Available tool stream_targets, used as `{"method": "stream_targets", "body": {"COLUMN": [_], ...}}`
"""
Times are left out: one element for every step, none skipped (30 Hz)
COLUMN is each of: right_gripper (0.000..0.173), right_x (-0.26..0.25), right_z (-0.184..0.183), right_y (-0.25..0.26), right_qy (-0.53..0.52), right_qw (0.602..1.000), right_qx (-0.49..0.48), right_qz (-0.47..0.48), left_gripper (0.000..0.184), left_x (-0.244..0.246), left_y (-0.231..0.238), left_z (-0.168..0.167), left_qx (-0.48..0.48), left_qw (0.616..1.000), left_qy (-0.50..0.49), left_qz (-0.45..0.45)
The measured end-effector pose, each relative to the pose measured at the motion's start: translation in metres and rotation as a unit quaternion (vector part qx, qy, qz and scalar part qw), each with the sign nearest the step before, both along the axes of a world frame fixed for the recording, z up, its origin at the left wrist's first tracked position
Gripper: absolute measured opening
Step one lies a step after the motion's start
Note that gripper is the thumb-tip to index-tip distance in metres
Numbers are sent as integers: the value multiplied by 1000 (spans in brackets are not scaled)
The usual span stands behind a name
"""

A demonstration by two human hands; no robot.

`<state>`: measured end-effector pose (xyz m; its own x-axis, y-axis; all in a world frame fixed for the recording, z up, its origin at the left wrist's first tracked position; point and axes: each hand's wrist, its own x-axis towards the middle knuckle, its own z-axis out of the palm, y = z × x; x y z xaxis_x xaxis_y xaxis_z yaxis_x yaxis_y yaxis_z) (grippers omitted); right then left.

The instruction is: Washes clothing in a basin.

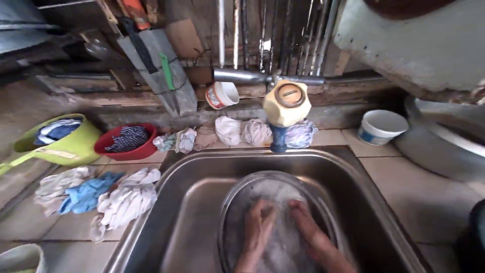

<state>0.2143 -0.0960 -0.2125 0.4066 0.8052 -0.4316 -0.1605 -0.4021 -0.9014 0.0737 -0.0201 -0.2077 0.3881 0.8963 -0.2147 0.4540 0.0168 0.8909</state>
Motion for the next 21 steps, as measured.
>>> {"method": "stream_targets", "body": {"right_gripper": [40,42,41,40,41,40,37,33,34,41,48,48,47,46,45,47,51,52,49,46,45], "right_x": [-3,-6,-10,-16,-24,-34,-38,-34,-29,-24,-19,-15,-10,-3,2,5,6,6,5,5,4], "right_z": [1,2,3,5,5,2,-2,9,21,31,35,33,28,23,20,17,17,19,19,20,22], "right_y": [0,-3,-8,-13,-15,-16,-17,-20,-16,-8,-2,2,3,3,3,1,0,-1,-2,-2,-2], "right_qy": [75,124,141,109,33,-4,46,125,174,190,174,120,39,-57,-162,-243,-282,-290,-291,-290,-289], "right_qw": [996,991,988,992,997,993,986,980,976,976,981,990,997,998,986,963,937,908,883,864,855], "right_qx": [17,27,40,55,65,94,118,95,58,16,4,12,21,18,-1,-35,-86,-147,-190,-221,-244], "right_qz": [-34,-50,-49,-43,-38,-73,-109,-120,-114,-101,-81,-73,-58,-14,42,109,187,263,317,348,354], "left_gripper": [26,23,20,20,22,25,26,28,31,35,38,40,41,44,54,62,64,61,58,56,53], "left_x": [5,11,18,24,30,33,32,28,21,13,3,-6,-15,-23,-28,-30,-29,-27,-25,-23,-22], "left_y": [-10,-23,-36,-46,-51,-50,-45,-36,-24,-9,5,17,25,28,28,25,20,16,14,14,15], "left_z": [10,19,25,26,19,10,4,3,5,6,8,7,7,8,11,14,17,16,12,9,6], "left_qx": [44,99,165,243,324,383,406,389,340,286,227,187,154,116,75,31,-5,-6,7,13,24], "left_qw": [998,992,981,963,938,916,908,916,934,948,959,966,973,979,979,968,942,915,897,890,892], "left_qy": [-34,-59,-74,-77,-69,-49,-18,23,72,120,158,171,167,164,180,218,270,306,320,327,337], "left_qz": [-22,-47,-72,-90,-100,-104,-103,-97,-86,-71,-62,-42,-27,-33,-65,-123,-198,-264,-305,-318,-301]}}
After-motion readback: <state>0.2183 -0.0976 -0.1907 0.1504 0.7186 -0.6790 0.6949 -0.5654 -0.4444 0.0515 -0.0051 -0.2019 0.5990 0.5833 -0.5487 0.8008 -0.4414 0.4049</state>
